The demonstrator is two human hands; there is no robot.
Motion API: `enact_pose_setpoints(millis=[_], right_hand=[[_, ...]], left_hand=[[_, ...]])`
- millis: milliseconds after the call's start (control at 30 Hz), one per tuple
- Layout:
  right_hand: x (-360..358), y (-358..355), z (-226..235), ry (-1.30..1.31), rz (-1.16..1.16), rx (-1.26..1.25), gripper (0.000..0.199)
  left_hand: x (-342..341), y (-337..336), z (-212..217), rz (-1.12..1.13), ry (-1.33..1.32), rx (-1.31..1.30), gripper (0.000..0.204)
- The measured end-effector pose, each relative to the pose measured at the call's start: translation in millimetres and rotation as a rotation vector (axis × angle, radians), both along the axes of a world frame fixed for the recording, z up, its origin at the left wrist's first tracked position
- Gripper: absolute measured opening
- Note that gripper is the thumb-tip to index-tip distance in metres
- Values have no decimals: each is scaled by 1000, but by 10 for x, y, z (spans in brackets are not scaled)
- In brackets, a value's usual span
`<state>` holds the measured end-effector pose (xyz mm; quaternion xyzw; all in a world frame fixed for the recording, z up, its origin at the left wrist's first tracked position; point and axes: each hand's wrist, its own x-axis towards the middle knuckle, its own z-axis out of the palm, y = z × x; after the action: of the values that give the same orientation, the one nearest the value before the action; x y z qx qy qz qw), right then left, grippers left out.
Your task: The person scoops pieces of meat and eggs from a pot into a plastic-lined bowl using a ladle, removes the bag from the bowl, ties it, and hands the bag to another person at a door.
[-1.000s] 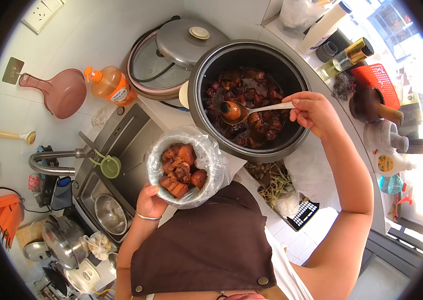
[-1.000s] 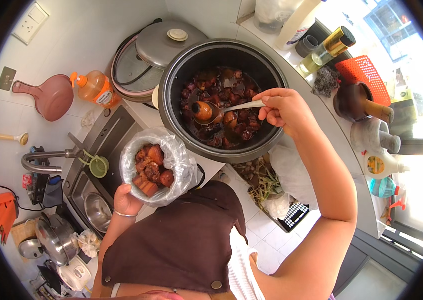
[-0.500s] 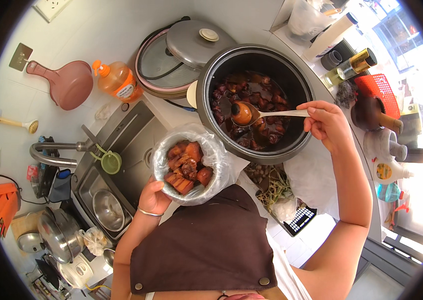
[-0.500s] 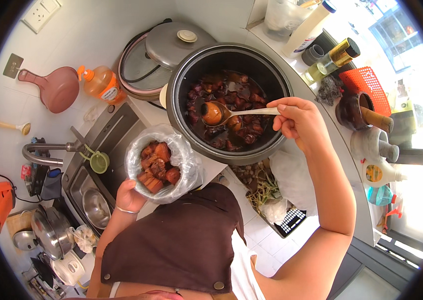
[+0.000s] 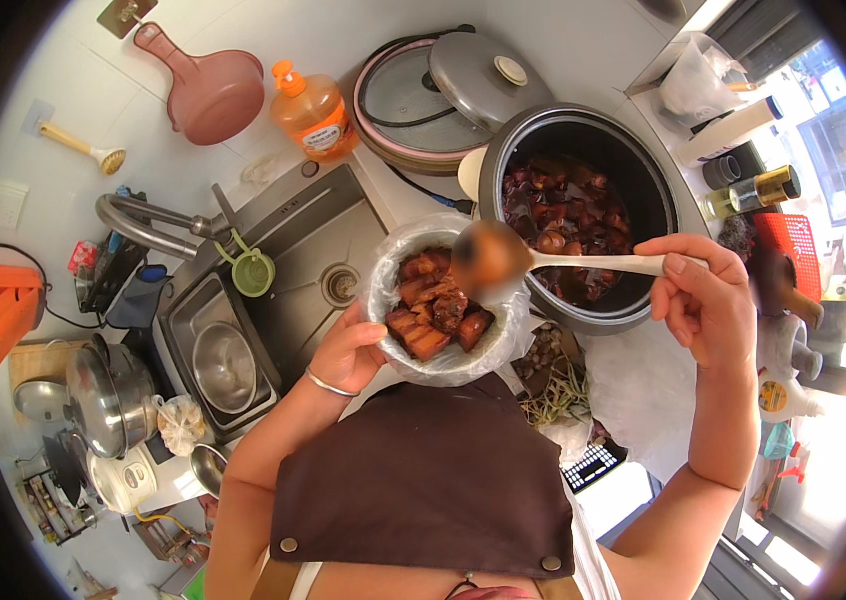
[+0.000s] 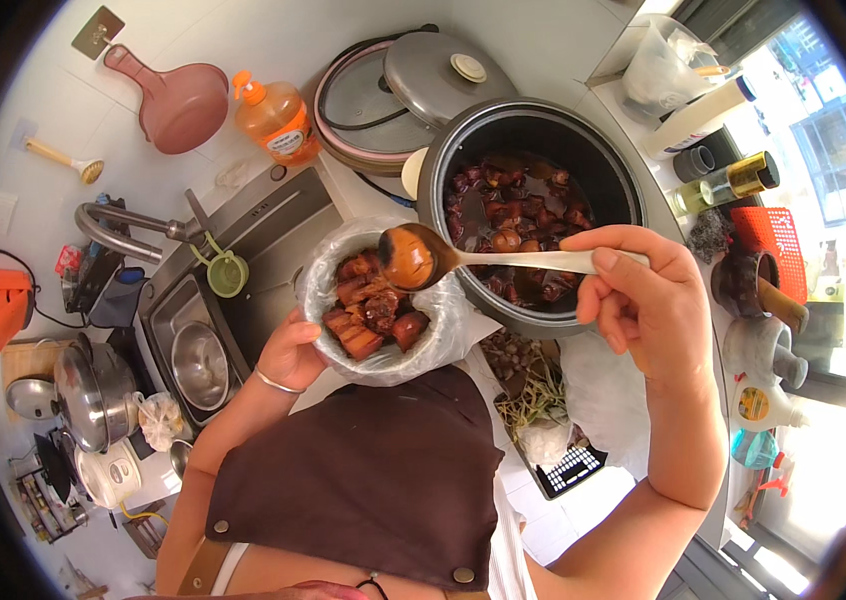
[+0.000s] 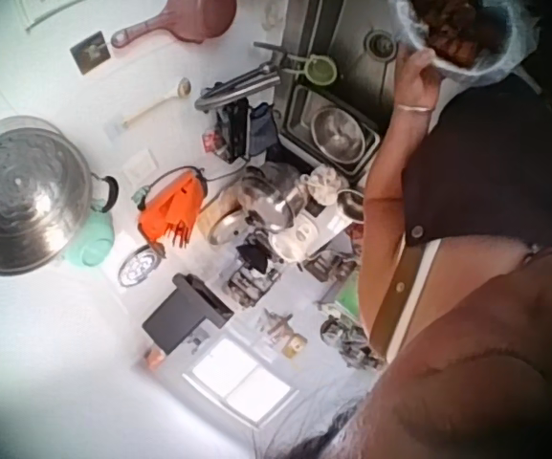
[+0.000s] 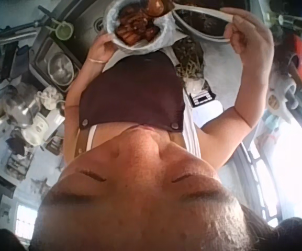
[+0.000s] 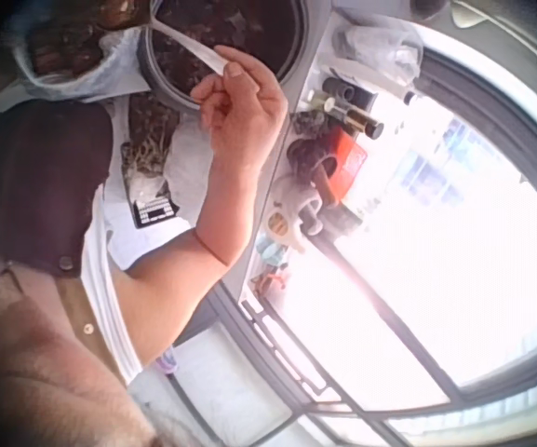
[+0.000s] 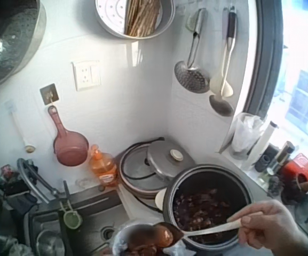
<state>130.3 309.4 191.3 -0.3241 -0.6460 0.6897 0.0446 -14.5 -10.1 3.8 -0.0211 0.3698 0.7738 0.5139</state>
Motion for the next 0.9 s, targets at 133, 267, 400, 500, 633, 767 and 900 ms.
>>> enact_pose_setpoints(millis=[133, 267, 400, 500, 633, 767, 900], right_hand=[[-157, -259, 87, -40, 90, 31, 24], [-307, -547, 303, -132, 213, 162, 17], [-317, -780, 194, 239, 520, 875, 21], [-245, -880, 215, 444, 639, 1224, 31], [-136, -851, 235, 546, 748, 1455, 42], [-6, -797, 245, 470, 638, 1339, 35], [162, -687, 201, 313, 429, 988, 29]], left_hand=[[16, 33, 184, -20, 46, -47, 66], [56, 58, 260, -24, 77, -76, 64], [95, 6, 214, -29, 72, -99, 65], [100, 17, 210, -52, 60, -68, 66], [96, -61, 141, -30, 26, -22, 66], [64, -109, 147, -41, 18, -38, 66], [80, -93, 147, -8, -19, -1, 71]])
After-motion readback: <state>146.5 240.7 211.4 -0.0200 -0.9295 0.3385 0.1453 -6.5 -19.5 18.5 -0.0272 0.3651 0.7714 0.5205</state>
